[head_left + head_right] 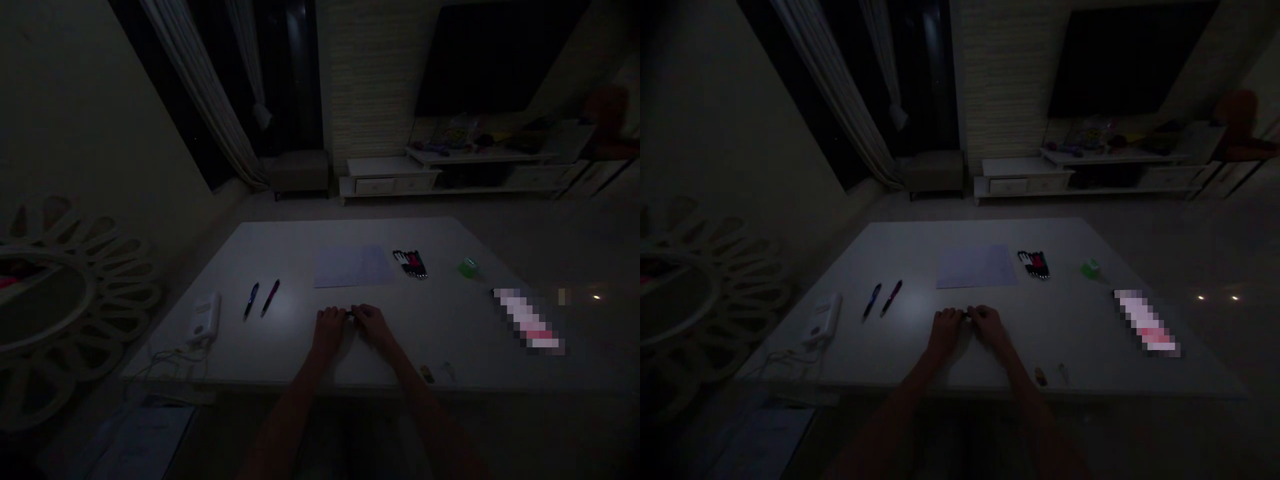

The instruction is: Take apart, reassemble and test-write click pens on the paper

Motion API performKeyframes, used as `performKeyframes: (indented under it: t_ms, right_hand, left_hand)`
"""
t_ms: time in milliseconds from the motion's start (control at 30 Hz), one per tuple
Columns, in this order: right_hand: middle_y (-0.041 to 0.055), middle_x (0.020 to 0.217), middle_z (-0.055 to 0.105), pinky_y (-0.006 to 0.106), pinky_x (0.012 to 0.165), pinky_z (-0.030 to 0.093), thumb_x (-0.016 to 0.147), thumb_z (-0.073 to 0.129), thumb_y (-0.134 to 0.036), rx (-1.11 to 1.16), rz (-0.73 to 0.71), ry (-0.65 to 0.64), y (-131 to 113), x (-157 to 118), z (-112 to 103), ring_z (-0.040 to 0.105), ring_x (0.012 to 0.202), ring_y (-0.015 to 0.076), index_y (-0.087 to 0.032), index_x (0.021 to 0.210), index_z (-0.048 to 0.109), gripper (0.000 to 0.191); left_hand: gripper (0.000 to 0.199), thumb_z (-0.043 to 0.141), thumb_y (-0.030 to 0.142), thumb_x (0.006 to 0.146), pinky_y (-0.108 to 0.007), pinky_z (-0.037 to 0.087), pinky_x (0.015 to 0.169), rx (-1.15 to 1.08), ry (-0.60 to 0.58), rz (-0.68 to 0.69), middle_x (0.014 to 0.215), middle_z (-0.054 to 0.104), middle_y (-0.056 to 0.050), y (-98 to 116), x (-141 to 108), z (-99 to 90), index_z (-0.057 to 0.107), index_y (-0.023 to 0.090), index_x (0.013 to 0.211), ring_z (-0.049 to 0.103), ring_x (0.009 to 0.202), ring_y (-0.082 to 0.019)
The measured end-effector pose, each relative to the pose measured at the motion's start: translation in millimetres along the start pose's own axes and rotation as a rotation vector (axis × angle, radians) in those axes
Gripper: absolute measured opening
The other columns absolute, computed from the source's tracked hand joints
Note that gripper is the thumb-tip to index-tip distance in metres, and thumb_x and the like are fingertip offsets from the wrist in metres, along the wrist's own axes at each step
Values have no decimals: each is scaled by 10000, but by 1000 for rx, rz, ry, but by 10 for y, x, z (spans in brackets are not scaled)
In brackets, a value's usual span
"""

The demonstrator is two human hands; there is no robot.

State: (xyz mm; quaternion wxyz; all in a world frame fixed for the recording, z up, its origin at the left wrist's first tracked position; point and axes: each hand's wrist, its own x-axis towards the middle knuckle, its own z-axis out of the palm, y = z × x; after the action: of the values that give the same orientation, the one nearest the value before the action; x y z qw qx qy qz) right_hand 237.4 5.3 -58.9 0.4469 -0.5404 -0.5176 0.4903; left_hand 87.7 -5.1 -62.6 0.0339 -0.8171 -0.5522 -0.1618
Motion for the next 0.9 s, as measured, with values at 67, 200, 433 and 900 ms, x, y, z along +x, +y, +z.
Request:
performKeyframes:
  t_ms: [67,200,433,900]
  right_hand:
    - [10,541,587,231,466,385,689,603,-569,3,-34,38,26,32,34,510,487,126,-157,671,616,413]
    - [37,670,653,243,526,436,677,631,-529,30,-100,63,49,70,62,573,585,149,-164,741,630,371]
    - [39,717,663,254,565,473,666,659,-463,1,-140,70,43,66,67,606,637,163,-182,769,613,302]
    - [50,719,652,249,510,474,696,624,-515,19,-99,136,83,89,86,600,613,161,-174,833,602,368]
  left_hand:
    - [92,486,186,882,-329,335,741,7,7,-4,865,586,-52,-8,0,21,569,191,923,527,851,-198]
    - [111,448,192,902,-339,329,752,16,10,-23,871,584,-52,-3,-2,34,556,195,932,521,852,-199]
    - [143,423,216,914,-361,324,754,-14,-8,-56,878,586,-65,22,14,-5,561,189,942,519,857,-213]
    - [161,407,221,917,-366,326,758,-5,-28,-53,887,581,-72,26,17,-33,564,189,935,510,865,-215]
